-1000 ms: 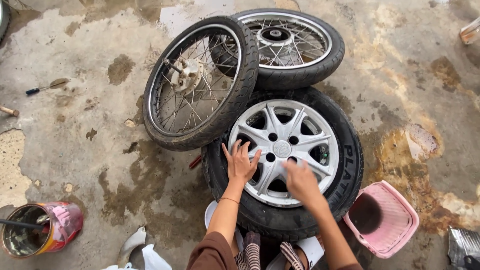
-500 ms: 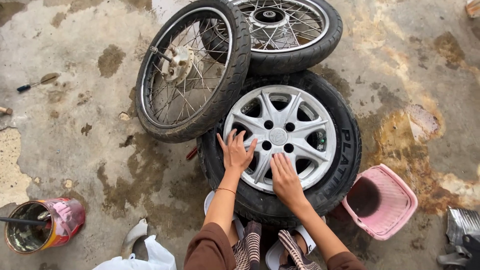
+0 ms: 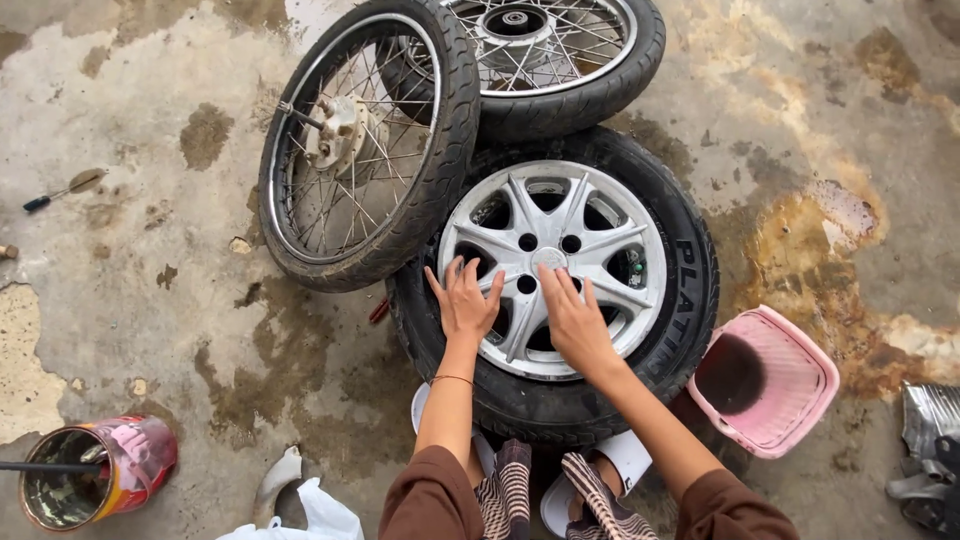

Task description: The person is manually sanding the surface of a silver alloy wheel rim using a small piece of sandpaper and water from a bucket.

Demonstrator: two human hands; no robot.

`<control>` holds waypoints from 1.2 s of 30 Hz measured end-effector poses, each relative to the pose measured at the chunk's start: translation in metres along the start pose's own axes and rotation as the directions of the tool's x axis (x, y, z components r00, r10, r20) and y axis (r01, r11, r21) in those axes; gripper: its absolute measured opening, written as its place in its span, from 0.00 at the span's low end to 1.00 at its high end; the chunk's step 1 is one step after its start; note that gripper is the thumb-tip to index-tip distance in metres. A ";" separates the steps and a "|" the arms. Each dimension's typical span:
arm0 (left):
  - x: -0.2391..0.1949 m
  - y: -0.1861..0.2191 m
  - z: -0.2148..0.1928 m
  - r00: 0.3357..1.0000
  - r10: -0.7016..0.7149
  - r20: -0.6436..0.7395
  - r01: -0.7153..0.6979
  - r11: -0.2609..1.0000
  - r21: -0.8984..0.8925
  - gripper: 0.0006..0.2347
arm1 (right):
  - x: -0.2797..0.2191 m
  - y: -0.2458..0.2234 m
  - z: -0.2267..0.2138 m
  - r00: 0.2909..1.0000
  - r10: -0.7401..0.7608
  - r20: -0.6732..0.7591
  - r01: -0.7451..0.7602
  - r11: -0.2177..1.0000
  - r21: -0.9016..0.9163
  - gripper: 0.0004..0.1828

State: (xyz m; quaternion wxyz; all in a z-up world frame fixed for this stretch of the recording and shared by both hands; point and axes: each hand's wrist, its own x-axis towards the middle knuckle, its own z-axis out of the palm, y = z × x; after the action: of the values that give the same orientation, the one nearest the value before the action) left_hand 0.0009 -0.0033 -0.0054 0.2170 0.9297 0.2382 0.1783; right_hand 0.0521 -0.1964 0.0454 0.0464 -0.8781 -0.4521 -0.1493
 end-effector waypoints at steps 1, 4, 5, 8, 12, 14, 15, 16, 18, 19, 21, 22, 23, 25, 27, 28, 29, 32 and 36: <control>0.002 -0.001 0.001 1.000 -0.001 0.006 0.001 1.000 -0.003 0.28 | -0.010 -0.001 0.000 1.000 0.003 0.006 -0.003 1.000 -0.001 0.39; 0.000 -0.003 0.004 1.000 0.000 -0.010 0.000 1.000 -0.015 0.29 | -0.042 -0.004 -0.010 0.998 -0.055 -0.013 0.053 0.993 -0.107 0.38; -0.001 -0.004 0.005 1.000 0.002 -0.027 -0.002 1.000 -0.006 0.29 | -0.052 -0.005 -0.017 0.997 -0.070 -0.010 0.068 0.990 -0.123 0.38; -0.002 -0.003 0.003 1.000 -0.001 -0.031 0.001 1.000 0.000 0.29 | -0.078 -0.009 -0.036 0.996 -0.091 0.027 0.094 0.986 -0.136 0.39; 0.001 0.003 -0.008 0.999 0.000 0.052 0.001 1.000 -0.008 0.28 | -0.085 -0.003 -0.072 0.901 -0.060 0.430 -0.028 0.980 0.196 0.50; 0.002 0.001 -0.002 0.999 -0.015 0.035 0.016 1.000 -0.002 0.29 | -0.072 0.016 -0.068 0.951 -0.007 0.308 -0.066 0.972 0.225 0.44; 0.000 -0.001 0.001 0.999 -0.029 0.023 0.029 1.000 0.002 0.30 | -0.067 0.025 -0.066 0.981 0.056 0.185 -0.104 0.960 0.259 0.40; -0.001 -0.001 0.001 0.999 -0.031 0.028 0.031 1.000 0.003 0.30 | -0.056 0.028 -0.063 0.980 0.057 0.191 -0.107 0.959 0.261 0.40; 0.001 -0.001 0.001 0.998 -0.029 0.053 0.028 0.999 0.024 0.31 | -0.032 0.037 -0.056 0.965 0.204 0.164 -0.245 0.925 0.289 0.44; 0.001 0.001 0.002 0.998 -0.027 0.051 0.026 0.999 0.025 0.31 | -0.035 0.041 -0.039 0.965 0.205 0.162 -0.245 0.926 0.289 0.44; 0.001 -0.001 0.001 0.999 -0.020 0.026 0.019 1.000 0.022 0.29 | -0.038 0.043 -0.003 0.989 0.103 0.107 -0.122 0.972 0.198 0.37; 0.001 0.000 0.002 1.000 -0.017 0.024 0.017 1.000 0.026 0.29 | -0.047 0.037 -0.007 0.989 0.104 0.104 -0.123 0.972 0.201 0.37; 0.001 0.000 0.002 1.000 -0.013 0.017 0.013 1.000 0.017 0.28 | -0.056 0.030 -0.012 0.989 0.088 0.119 -0.110 0.975 0.191 0.40; 0.001 -0.003 0.003 1.000 -0.023 0.008 0.023 1.000 0.008 0.27 | -0.073 0.026 -0.018 0.989 0.059 0.139 -0.084 0.979 0.183 0.43; 0.000 -0.003 0.006 1.000 -0.012 -0.004 0.013 1.000 0.024 0.27 | -0.098 0.027 -0.022 0.983 0.090 0.158 -0.115 0.981 0.158 0.42; -0.002 -0.005 0.006 1.000 -0.006 0.002 0.006 1.000 0.020 0.27 | -0.106 0.027 -0.030 0.982 0.099 0.161 -0.124 0.980 0.154 0.42; -0.003 -0.006 0.005 1.000 -0.004 -0.002 0.004 0.999 0.034 0.27 | -0.114 0.026 -0.039 0.976 0.089 0.200 -0.120 0.982 0.148 0.43; 0.000 -0.007 0.009 1.000 0.000 -0.018 0.001 0.999 0.046 0.26 | -0.120 0.046 -0.072 0.962 0.120 0.246 -0.211 0.898 0.387 0.39; -0.002 -0.010 0.016 0.999 0.027 -0.030 -0.024 0.996 0.084 0.23 | -0.103 0.088 -0.155 0.716 0.598 0.359 -0.695 0.569 0.439 0.32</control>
State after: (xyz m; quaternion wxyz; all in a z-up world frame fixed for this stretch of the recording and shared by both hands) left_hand 0.0028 -0.0015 -0.0247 0.1717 0.9381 0.2370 0.1853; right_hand 0.0330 -0.3619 0.1659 0.3069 -0.9396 -0.1229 0.0888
